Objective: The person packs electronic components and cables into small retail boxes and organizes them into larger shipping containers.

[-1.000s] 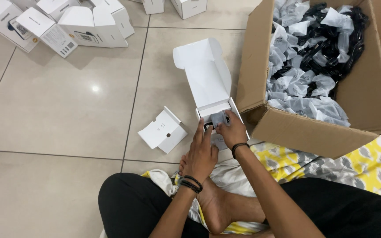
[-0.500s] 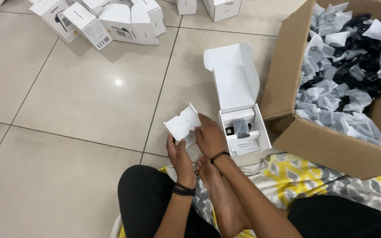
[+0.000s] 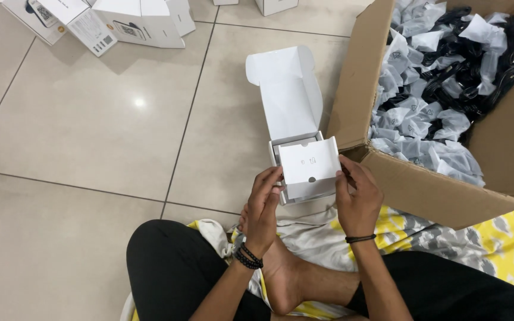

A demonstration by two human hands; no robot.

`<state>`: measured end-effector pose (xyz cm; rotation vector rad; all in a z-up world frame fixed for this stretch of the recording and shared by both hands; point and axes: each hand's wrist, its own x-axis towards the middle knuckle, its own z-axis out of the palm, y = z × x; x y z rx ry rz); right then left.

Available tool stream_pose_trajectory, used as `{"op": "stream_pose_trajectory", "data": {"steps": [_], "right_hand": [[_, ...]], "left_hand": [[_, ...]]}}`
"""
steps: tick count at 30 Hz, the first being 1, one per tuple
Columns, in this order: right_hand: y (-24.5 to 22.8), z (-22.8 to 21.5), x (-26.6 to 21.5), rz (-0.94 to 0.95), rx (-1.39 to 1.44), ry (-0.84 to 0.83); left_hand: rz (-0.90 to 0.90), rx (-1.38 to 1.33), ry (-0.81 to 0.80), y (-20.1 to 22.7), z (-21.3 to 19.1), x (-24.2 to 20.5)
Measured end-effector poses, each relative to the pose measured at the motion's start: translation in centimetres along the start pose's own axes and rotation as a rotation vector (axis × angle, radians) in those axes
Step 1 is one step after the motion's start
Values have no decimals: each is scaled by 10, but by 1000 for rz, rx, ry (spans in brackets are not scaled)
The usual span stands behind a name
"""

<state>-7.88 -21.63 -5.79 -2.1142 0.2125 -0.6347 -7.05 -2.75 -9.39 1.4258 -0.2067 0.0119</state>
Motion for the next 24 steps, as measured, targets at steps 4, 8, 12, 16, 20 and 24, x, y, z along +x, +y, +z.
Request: {"op": "stream_pose_trajectory", "data": {"steps": [4, 8, 12, 16, 20, 24], "right_hand": [[11, 3, 6, 72, -16, -59], [28, 13, 7, -11, -124, -105], [25, 21, 9, -78, -279, -105], [24, 25, 10, -84, -359, -113], [32, 22, 2, -167, -257, -169], [42, 26, -18, -223, -124, -197]], "left_hand": [[-8, 68, -24, -13, 0, 0], [-48, 244, 29, -21, 0, 3], [94, 641, 31, -30, 0, 6], [80, 690, 39, -14, 3, 12], [290, 924, -2, 4, 11, 24], [403, 995, -238, 7, 22, 58]]}}
